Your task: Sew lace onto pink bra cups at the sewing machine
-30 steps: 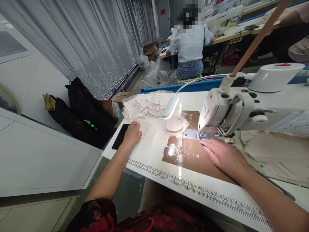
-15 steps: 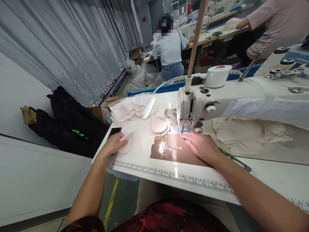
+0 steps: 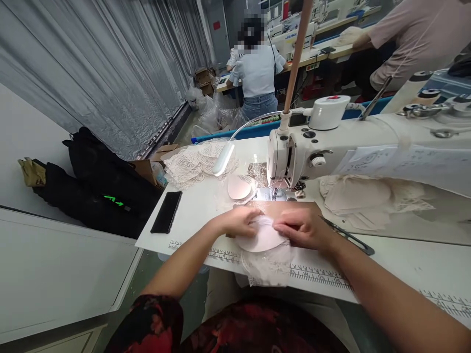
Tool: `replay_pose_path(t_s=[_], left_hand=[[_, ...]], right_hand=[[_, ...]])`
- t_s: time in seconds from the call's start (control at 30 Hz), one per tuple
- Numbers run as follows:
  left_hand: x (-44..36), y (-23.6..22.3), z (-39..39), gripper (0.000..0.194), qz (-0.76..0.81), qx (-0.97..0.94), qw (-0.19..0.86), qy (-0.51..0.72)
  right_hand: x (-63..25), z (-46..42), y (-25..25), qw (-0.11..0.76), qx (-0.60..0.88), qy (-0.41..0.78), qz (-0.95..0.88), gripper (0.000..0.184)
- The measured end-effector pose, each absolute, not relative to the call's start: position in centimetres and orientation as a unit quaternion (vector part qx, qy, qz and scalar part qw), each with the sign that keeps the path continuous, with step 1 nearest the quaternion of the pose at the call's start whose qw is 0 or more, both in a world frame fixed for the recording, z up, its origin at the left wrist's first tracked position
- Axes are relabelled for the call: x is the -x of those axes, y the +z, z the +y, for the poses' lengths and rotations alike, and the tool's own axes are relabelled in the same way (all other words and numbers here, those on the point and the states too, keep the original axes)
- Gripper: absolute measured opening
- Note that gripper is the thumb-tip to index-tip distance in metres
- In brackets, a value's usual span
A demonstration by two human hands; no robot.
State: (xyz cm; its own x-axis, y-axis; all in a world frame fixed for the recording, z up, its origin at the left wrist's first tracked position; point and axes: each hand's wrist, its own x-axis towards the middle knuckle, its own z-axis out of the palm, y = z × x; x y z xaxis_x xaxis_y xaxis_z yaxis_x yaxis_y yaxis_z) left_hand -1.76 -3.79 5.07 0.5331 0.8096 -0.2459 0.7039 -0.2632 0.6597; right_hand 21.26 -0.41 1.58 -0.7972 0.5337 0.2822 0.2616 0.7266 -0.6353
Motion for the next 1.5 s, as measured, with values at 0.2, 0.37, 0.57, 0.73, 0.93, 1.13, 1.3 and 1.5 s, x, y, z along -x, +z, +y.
replay_pose_path(t_s=[0.2, 0.37, 0.57, 0.73, 0.93, 1.13, 1.3, 1.5], left_hand=[[2.7, 2.5, -0.3, 0.047, 0.522, -0.710, 0.449, 0.149], [3.1, 2.4, -0.2, 0.028, 0.559, -0.671, 0.447, 0.194], [0.7, 2.5, 0.3, 0.015, 0.571, -0.747, 0.298, 0.162], [-0.8, 3.0, -1.7, 0.022, 0.535, -0.824, 0.063, 0.173], [-1.5, 1.6, -2.7, 0.030, 0.454, -0.884, 0.039, 0.107], [-0.4, 1.4, -1.4, 0.038, 0.448, -0.889, 0.034, 0.083], [0.0, 1.4, -0.4, 0.044, 0.441, -0.895, 0.038, 0.058], [0.2, 1.2, 0.8, 0.046, 0.423, -0.904, 0.037, 0.053]], right_hand=[[-20.8, -0.7, 1.3, 0.148, 0.240, 0.257, -0.924, 0.040], [-21.0, -0.4, 0.8, 0.147, 0.259, 0.219, -0.929, 0.036], [-21.0, 0.2, 0.6, 0.161, 0.349, 0.140, -0.912, 0.029], [-20.6, 0.2, 0.4, 0.150, 0.364, 0.116, -0.912, 0.026], [-20.7, 0.4, 0.3, 0.123, 0.380, 0.114, -0.910, 0.028], [-20.5, 0.7, 0.1, 0.107, 0.409, 0.080, -0.903, 0.031], [-20.2, 0.8, 0.2, 0.091, 0.445, 0.066, -0.889, 0.029], [-19.9, 1.0, 0.0, 0.079, 0.475, 0.048, -0.875, 0.033]])
